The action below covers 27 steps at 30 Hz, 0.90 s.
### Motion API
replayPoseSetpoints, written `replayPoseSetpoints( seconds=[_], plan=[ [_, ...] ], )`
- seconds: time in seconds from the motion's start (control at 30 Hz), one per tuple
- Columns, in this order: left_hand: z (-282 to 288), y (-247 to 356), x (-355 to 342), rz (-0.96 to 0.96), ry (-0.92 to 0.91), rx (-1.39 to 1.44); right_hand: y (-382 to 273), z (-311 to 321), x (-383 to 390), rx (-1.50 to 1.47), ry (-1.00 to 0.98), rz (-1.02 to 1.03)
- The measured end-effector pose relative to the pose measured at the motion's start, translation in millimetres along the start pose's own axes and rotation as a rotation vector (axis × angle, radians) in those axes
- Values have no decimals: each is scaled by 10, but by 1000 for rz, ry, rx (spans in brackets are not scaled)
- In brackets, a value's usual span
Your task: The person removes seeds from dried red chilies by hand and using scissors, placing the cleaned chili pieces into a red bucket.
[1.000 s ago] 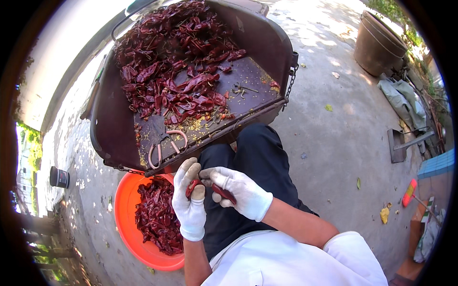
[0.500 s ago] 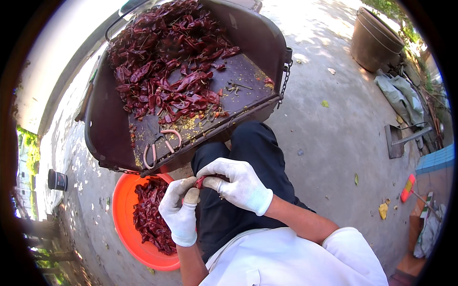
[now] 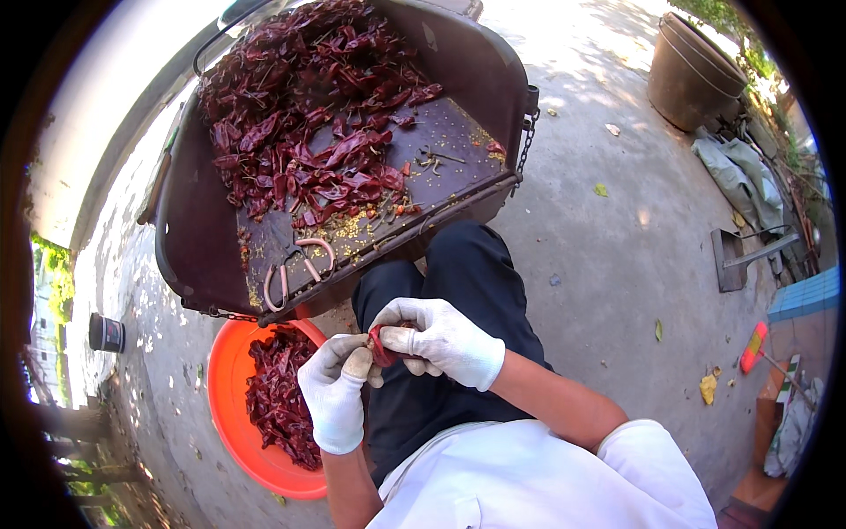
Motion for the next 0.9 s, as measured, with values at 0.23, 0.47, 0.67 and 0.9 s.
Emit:
replayPoseSetpoints(
  seconds=[0.23,0.47,0.67,0.9],
  plan=[
    [-11,181,2,-675,162,-819,-72,-80,-5,397,180,98],
    [-53,157,-20,-771,88,-978,-162,-65,17,657,142,212],
    [6,-28,15,-353,111,-522,-65,-80,14,606,35,298],
    [70,-268,-146,-6,306,316,78,-51,13,16,-37,133]
  ],
)
Point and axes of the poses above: each hand's wrist, its own x-axis away from the middle knuckle, its own z-axis out of the back of the hand, y = z × x, the point moved 3 cm from there along -x, towards the middle knuckle, and after that the axes turned 2 degrees about -y, right-handed, at the moved point
